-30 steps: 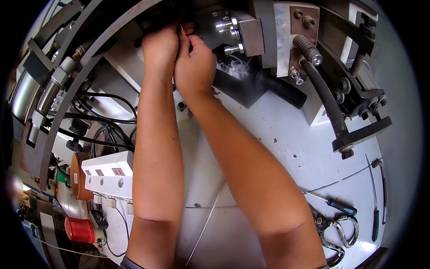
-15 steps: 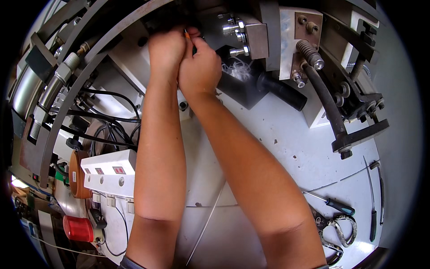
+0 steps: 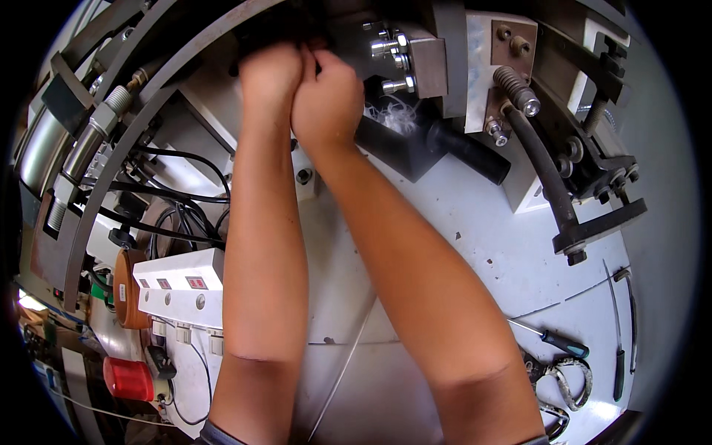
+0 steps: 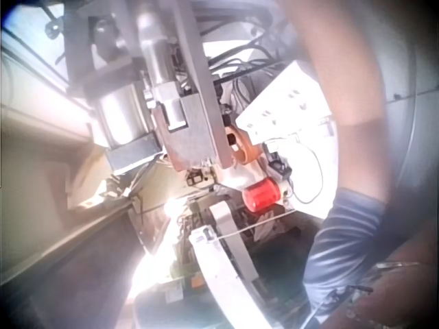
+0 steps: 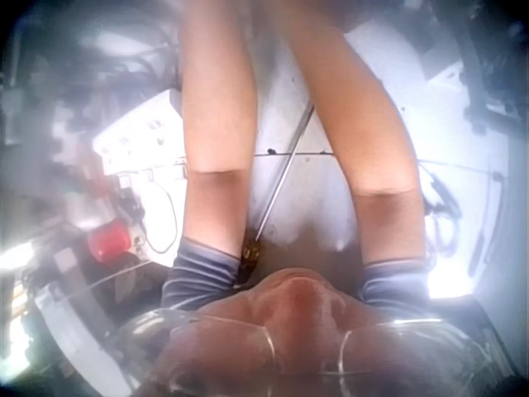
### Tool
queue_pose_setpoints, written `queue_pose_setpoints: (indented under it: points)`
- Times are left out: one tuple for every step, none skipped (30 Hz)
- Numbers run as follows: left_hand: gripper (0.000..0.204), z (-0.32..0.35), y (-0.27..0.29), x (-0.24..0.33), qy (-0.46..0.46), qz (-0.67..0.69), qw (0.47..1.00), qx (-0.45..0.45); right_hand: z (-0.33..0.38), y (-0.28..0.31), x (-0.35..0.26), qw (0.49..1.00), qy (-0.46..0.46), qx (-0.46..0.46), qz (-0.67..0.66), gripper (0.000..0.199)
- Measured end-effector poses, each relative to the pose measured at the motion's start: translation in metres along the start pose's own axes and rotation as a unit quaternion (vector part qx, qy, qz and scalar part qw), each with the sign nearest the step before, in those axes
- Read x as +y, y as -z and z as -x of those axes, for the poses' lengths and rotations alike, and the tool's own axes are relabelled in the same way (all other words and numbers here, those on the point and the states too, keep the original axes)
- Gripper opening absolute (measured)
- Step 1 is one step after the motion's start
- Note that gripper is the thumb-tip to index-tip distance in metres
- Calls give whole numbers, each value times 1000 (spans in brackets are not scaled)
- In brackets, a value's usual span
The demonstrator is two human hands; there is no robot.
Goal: The person works inside a machine using a screwdriver and pliers to adjust internal components. They repeatedly reach into a confined area, manipulate wires or parts, and use tools to tighten or loosen fasteners.
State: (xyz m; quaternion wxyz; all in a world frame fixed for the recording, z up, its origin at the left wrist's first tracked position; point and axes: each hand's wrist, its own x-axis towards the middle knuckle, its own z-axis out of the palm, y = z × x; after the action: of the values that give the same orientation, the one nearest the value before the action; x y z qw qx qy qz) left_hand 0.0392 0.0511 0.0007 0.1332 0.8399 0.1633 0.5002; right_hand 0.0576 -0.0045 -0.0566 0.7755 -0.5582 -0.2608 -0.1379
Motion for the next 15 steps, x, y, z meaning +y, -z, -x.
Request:
queue_pose_setpoints:
  points:
    - [23, 7, 0, 6, 53, 100, 994, -13, 6, -1, 4, 1000, 4, 12, -22, 29]
    - [23, 11, -2, 8, 72, 124, 990, -13, 10, 0, 8, 1000, -14, 13, -23, 30]
    - [23, 13, -1, 9, 89, 146, 985, -7, 14, 0, 7, 999, -28, 13, -27, 31]
    - [23, 13, -1, 12, 107, 169, 980, -2, 15, 0, 5, 999, -43, 12, -31, 32]
    - [23, 11, -2, 15, 122, 185, 975, 13, 13, -2, 11, 999, -32, 15, -39, 30]
    - [22, 9, -4, 4, 121, 192, 974, 21, 14, -5, 10, 996, -43, 21, -70, 30]
    - [23, 3, -8, -5, 117, 200, 972, 27, 13, -5, 8, 993, -54, 29, -100, 29]
    - [23, 0, -14, -12, 147, 259, 954, 40, 13, -5, 6, 989, -65, 38, -130, 29]
    - [23, -1, -15, -5, 175, 320, 929, 52, 10, -3, 7, 987, -64, 45, -140, 28]
    - [20, -2, -18, 3, 235, 426, 871, 71, 8, -1, 8, 985, -64, 51, -150, 28]
    - [17, -2, -20, 11, 291, 524, 796, 88, 5, 0, 9, 984, -63, 57, -160, 28]
    - [20, -6, -22, 11, 289, 551, 780, 68, 4, 0, 7, 981, -68, 61, -171, 29]
    - [19, -12, -22, 10, 293, 573, 764, 50, 4, -1, 5, 978, -74, 64, -182, 29]
    - [19, -16, -23, 9, 294, 587, 753, 45, 3, -1, 3, 976, -79, 68, -194, 30]
    - [19, -19, -25, 9, 297, 594, 746, 43, 3, -1, 4, 978, -84, 64, -182, 31]
